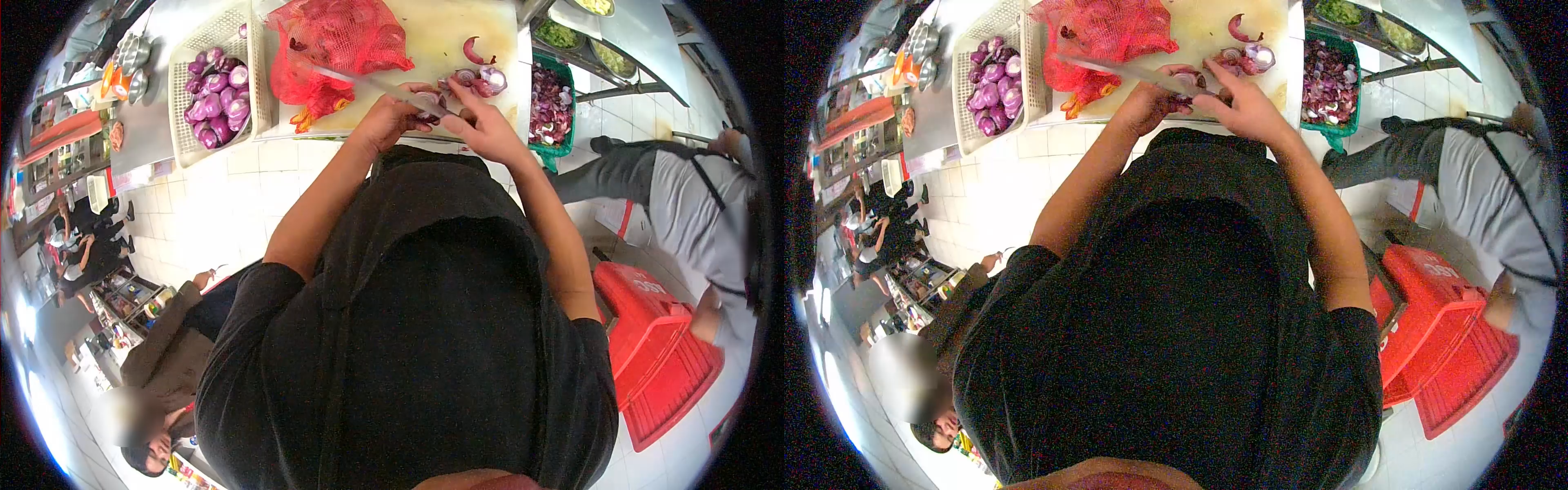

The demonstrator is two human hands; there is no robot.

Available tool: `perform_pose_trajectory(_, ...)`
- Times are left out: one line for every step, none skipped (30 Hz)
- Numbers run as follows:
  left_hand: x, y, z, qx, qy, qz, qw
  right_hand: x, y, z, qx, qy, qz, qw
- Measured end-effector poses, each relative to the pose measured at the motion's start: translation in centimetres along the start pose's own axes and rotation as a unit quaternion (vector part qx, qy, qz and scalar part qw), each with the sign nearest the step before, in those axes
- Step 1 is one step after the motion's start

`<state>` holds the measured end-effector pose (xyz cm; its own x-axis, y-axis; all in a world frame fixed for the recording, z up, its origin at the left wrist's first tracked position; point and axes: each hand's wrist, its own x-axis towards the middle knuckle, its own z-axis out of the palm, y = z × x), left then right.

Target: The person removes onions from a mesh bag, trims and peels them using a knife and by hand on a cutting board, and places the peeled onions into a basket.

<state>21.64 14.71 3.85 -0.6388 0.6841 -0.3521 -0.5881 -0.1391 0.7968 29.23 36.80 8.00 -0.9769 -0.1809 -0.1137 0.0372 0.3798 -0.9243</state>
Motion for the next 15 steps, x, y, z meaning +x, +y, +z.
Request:
perform_pose_trajectory(0.0,0.0,0.0,-0.005,0.007,-0.003,1.0,0.1,-0.6,0.0,-0.038,-0.01,-0.011,0.999)
perform_pose_trajectory(0.1,0.0,0.1,-0.01,0.013,-0.007,1.0,0.2,-0.7,0.0,-0.062,-0.016,-0.019,0.998)
perform_pose_trajectory(0.2,-0.1,0.2,-0.015,0.02,-0.01,1.0,0.2,-0.8,0.0,-0.086,-0.021,-0.027,0.996)
perform_pose_trajectory(0.1,-0.1,0.1,-0.008,0.017,-0.01,1.0,0.3,-0.8,0.0,-0.095,-0.022,-0.032,0.995)
perform_pose_trajectory(0.0,0.0,0.0,-0.002,0.015,-0.009,1.0,0.4,-0.8,0.0,-0.104,-0.023,-0.037,0.994)
perform_pose_trajectory(0.0,-0.1,-0.2,0.005,0.012,-0.009,1.0,0.5,-0.9,-0.2,-0.088,-0.033,-0.03,0.995)
perform_pose_trajectory(0.0,-0.4,-0.5,0.011,0.01,-0.024,1.0,0.7,-1.1,-0.5,-0.072,-0.042,-0.022,0.996)
perform_pose_trajectory(0.1,-0.8,-0.9,0.017,0.008,-0.038,0.999,0.9,-1.1,-0.8,-0.056,-0.052,-0.015,0.997)
perform_pose_trajectory(0.1,-1.0,-1.2,0.024,0.006,-0.053,0.998,1.1,0.1,-0.5,-0.027,-0.038,-0.015,0.999)
perform_pose_trajectory(-0.3,-0.4,-0.4,0.006,0.015,-0.049,0.999,1.5,1.8,0.0,0.003,-0.024,-0.016,1.0)
perform_pose_trajectory(-0.6,0.2,0.5,-0.011,0.024,-0.044,0.999,1.5,3.4,0.2,0.033,-0.01,-0.017,0.999)
perform_pose_trajectory(-0.8,0.6,1.1,-0.028,0.033,-0.039,0.998,1.4,3.3,0.0,0.047,-0.005,-0.005,0.999)
perform_pose_trajectory(-0.7,0.7,1.1,-0.023,0.043,-0.03,0.998,1.3,3.2,-0.3,0.061,-0.001,0.006,0.998)
perform_pose_trajectory(-0.5,0.8,0.9,-0.019,0.053,-0.02,0.998,1.3,3.1,-0.4,0.075,0.002,0.017,0.997)
perform_pose_trajectory(-0.3,0.8,0.8,-0.014,0.063,-0.011,0.998,0.9,2.0,-0.4,0.069,0.006,0.014,0.998)
